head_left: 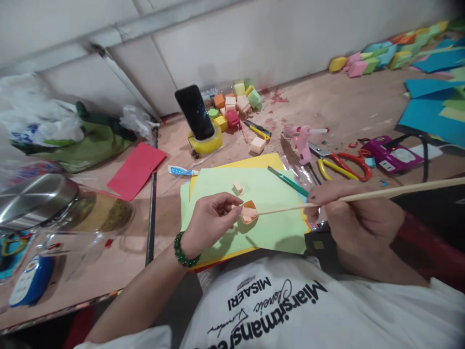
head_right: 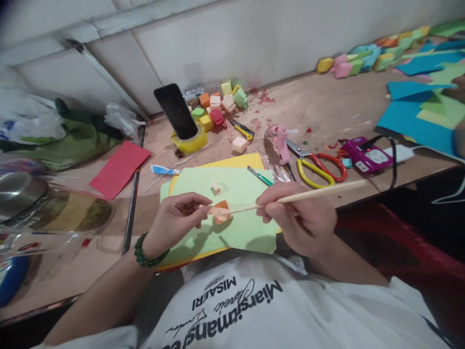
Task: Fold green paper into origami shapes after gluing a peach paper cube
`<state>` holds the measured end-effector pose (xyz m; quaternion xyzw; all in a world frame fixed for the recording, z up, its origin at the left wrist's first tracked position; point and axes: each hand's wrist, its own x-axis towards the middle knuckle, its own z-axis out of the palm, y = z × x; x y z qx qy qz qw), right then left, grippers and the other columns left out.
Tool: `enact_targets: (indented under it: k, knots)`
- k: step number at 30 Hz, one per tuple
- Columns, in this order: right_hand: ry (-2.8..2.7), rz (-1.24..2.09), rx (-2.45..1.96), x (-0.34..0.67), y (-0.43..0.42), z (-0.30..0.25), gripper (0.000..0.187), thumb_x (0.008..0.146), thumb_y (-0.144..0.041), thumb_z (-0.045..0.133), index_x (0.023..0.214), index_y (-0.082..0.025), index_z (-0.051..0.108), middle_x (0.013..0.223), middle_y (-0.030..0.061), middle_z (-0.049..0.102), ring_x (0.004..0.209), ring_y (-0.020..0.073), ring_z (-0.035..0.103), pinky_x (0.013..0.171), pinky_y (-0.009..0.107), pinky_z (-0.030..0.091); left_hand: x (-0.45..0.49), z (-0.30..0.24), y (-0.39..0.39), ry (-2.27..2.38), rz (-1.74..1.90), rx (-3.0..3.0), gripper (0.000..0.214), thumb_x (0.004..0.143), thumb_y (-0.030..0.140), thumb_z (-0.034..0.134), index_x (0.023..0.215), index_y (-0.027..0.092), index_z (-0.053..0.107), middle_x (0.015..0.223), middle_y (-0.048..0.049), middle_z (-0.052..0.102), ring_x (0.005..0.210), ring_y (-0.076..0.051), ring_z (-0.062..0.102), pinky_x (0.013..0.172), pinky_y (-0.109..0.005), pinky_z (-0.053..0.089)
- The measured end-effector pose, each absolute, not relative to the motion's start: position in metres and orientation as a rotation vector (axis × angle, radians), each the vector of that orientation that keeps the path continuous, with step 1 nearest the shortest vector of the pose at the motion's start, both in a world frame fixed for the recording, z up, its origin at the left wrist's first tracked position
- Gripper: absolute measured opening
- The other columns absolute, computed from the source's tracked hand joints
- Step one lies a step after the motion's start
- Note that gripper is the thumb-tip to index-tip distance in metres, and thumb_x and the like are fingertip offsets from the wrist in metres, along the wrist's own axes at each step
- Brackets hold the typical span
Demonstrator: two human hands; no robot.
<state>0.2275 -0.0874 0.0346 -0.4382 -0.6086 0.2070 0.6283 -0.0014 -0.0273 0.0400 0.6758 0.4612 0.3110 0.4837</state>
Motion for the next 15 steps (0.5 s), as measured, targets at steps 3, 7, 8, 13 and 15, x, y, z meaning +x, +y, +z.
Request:
enact_targets:
  k: [3,7,8,13,15]
  knots:
    - [-1.563,0.393,-0.895,0.223,-0.083,0.034,0.015,0.094,-0.028,0.054,0.091,-0.025,0.068,0.07,0.0007,0.066,0.055,0.0135,0.061,0.049,0.028,0.05,0.0,0.036,-0.029,1.145,0.746,1.693,0.014,0.075,0.029,0.068,0.075,0.015,0.069,0.052,0.0011,0.06,0.042,-0.008,0.052,0.038,-0.016,0.042]
    - [-1.754,0.352,-0.91,0.222,-0.078,0.038,0.016,0.097,-0.028,0.049,0.091,-0.023,0.063,0.071,0.0018,0.067,0.059,0.0142,0.063,0.05,0.026,0.051,0.001,0.032,-0.031,1.188,0.73,1.767,0.013,0.077,0.027,0.066,0.075,0.014,0.069,0.051,0.0009,0.061,0.043,-0.009,0.054,0.039,-0.017,0.042]
    - [-1.793,0.343,-0.903,0.221,-0.076,0.038,0.015,0.097,-0.027,0.049,0.091,-0.023,0.062,0.071,0.0017,0.067,0.06,0.0136,0.063,0.05,0.025,0.05,0.002,0.032,-0.032,1.196,0.726,1.781,0.013,0.077,0.027,0.066,0.075,0.014,0.069,0.052,0.0005,0.062,0.044,-0.009,0.055,0.04,-0.017,0.042]
    - [-1.879,0.335,-0.837,0.216,-0.073,0.035,0.013,0.098,-0.022,0.045,0.092,-0.022,0.057,0.075,0.0019,0.067,0.063,0.0116,0.063,0.053,0.022,0.049,0.003,0.029,-0.033,1.208,0.683,1.81,0.014,0.079,0.028,0.065,0.077,0.014,0.068,0.058,-0.0017,0.067,0.047,-0.01,0.058,0.042,-0.018,0.044]
    - [-1.9,0.344,-0.803,0.213,-0.071,0.033,0.014,0.098,-0.021,0.044,0.094,-0.022,0.056,0.076,0.0021,0.067,0.065,0.012,0.063,0.053,0.022,0.049,0.003,0.028,-0.032,1.209,0.672,1.818,0.013,0.079,0.027,0.064,0.076,0.015,0.068,0.058,-0.0017,0.068,0.048,-0.01,0.059,0.043,-0.018,0.045]
